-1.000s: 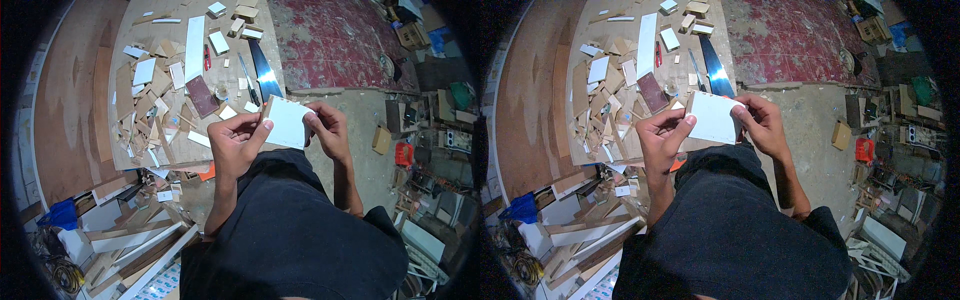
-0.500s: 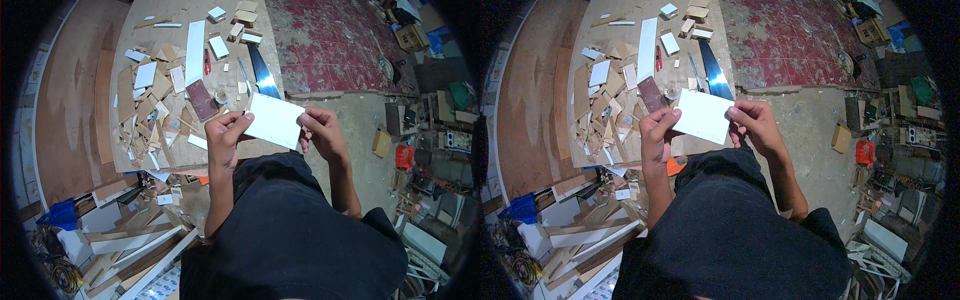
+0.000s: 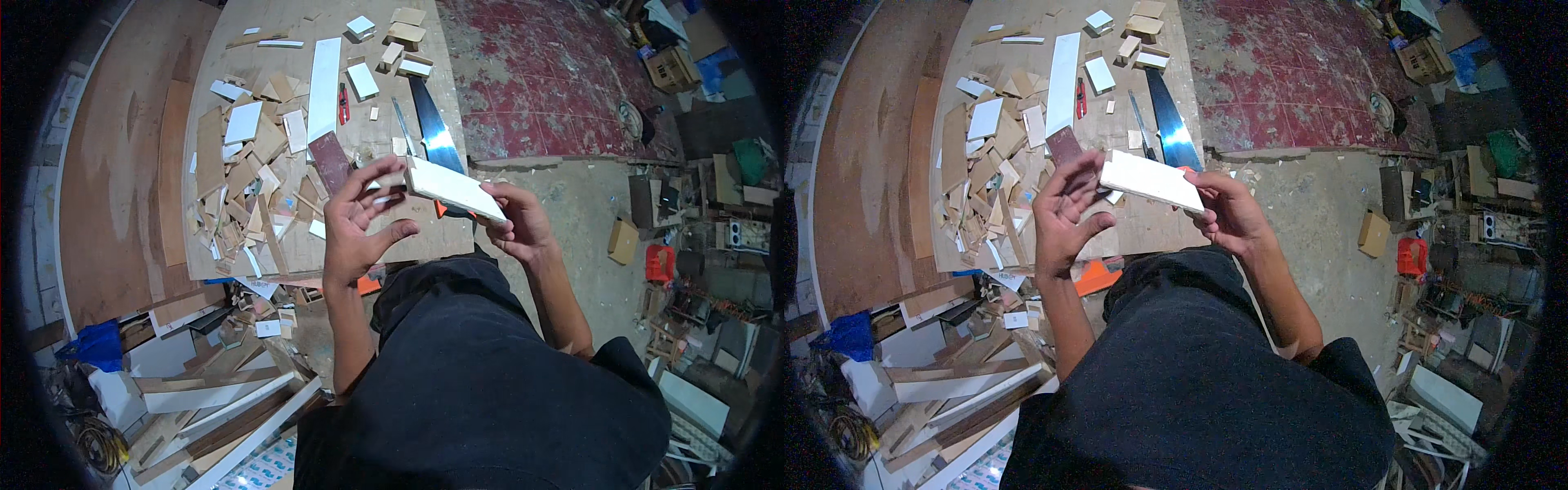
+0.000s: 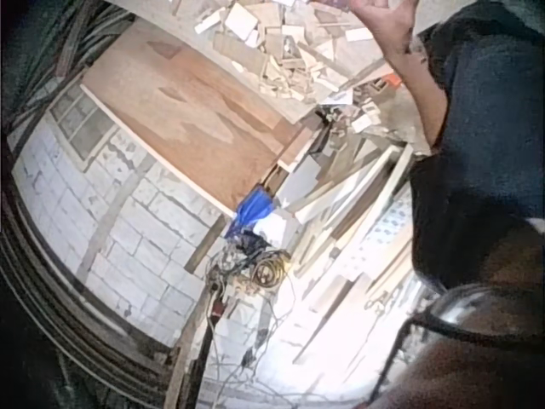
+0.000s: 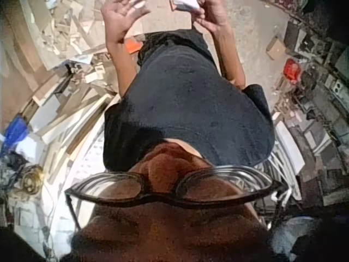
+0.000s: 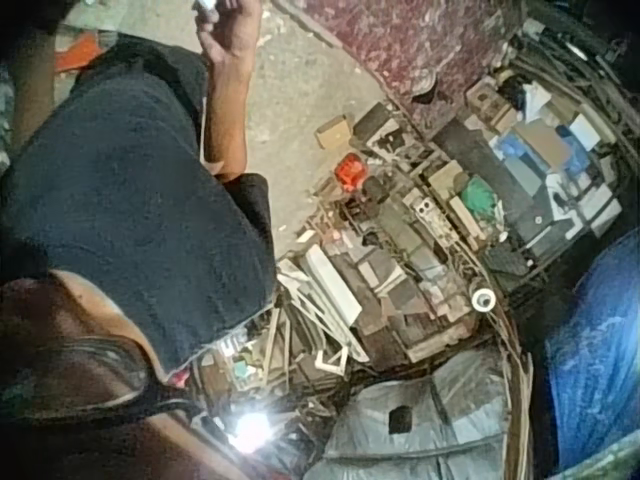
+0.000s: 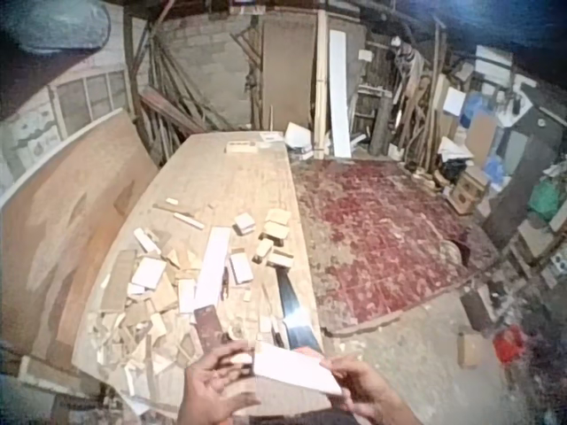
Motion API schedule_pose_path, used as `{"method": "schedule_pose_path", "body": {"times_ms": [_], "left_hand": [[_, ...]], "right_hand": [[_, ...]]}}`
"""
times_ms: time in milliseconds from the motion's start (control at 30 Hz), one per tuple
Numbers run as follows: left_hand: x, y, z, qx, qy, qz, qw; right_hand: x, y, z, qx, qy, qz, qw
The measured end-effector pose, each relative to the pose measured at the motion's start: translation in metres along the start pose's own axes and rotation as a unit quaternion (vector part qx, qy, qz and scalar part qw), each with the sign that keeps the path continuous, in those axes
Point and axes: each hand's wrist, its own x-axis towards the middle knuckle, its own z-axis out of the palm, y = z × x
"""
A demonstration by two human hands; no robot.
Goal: The person saws a small piece of wood, applies glue, and assembles parts of a wooden project.
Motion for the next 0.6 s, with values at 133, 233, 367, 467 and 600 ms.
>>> {"method": "schedule_pose_path", "body": {"times_ms": [133,233,367,467,600], "left_hand": [[0.018,0.022,-0.008,0.109,-0.08,0.102,0.986],[0.026,0.032,-0.009,0.115,-0.15,0.147,0.971],[0.024,0.035,-0.007,0.106,-0.176,0.13,0.97],[0.02,0.038,-0.001,0.106,-0.135,0.16,0.972],[0.007,0.037,0.007,0.047,-0.078,0.105,0.99]], "right_hand": [[0.002,0.005,-0.006,0.09,-0.037,0.078,0.992],[0.002,0.011,-0.01,0.139,-0.122,0.117,0.976],[-0.005,0.017,-0.003,0.197,-0.156,0.171,0.953],[-0.007,0.023,-0.009,0.157,-0.186,0.172,0.955],[-0.015,0.033,-0.005,-0.054,-0.147,0.082,0.984]]}}
